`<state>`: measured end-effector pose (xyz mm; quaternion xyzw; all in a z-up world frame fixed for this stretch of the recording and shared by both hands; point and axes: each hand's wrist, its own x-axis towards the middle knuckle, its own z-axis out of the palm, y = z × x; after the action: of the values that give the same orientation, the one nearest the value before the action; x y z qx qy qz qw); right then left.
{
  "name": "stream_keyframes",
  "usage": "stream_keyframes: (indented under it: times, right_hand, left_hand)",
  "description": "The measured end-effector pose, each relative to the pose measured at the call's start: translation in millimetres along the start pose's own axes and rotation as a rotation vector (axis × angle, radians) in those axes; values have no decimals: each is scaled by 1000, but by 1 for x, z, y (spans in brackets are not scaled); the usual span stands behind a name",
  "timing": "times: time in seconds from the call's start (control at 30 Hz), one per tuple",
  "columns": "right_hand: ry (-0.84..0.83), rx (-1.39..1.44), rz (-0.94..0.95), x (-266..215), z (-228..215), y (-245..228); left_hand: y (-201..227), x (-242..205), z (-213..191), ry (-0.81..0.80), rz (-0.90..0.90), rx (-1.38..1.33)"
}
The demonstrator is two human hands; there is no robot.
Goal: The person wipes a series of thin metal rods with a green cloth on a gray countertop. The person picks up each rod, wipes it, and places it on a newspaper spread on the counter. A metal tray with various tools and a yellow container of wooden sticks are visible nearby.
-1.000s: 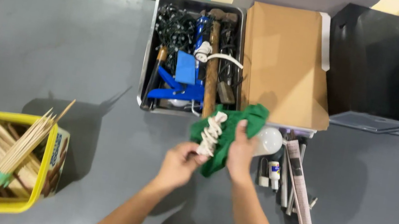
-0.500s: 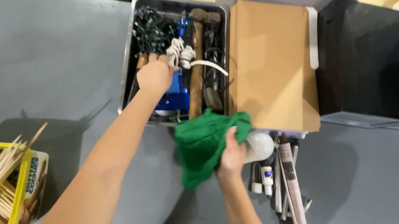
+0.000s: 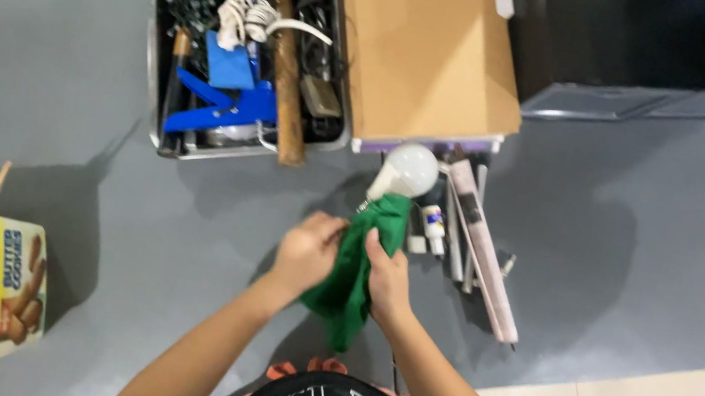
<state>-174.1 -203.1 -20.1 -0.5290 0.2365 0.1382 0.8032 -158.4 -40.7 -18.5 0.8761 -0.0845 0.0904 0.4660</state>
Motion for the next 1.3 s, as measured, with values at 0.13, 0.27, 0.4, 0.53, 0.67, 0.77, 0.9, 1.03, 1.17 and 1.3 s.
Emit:
stream_keyframes:
  times: [0.13,0.27,0.4,0.53,0.67,0.77,0.9,1.03,1.17,1.3]
  right_hand:
    - [57,10,63,-34,-64,-1]
    - [158,-38,18,-64,-108,-13]
    - [191,-20,0,-80,-136,-32]
    - [156,8,-60,-76,-158,-42]
    - [150,78,-151,-69,-157,-58]
    - [100,177,-178,-53,-142,-72]
    - [-56,51,-252,-26,-112,-71]
    - [49,-178,-327,-3,-78,-62]
    - [99,-132,-473,13,-40,-60]
    - [-64,235,-256,13,6,-69]
  left_hand:
    - [49,0,32,-259,-214,15]
    - [64,18,98,-277,-261,206]
    - [94,50,146,-338,-407,360]
    - [78,50,173,-302,-430,427]
    - [84,40,147,-294,-384,262]
    - [88,14,127,-351,-291,69]
    - [103,-27,108,-444,-452,-288]
    - [124,-37,70,-301,-819,-731]
    - [122,-49,29,-165,-549,-332]
    - [81,-60,28,-141,-526,-230]
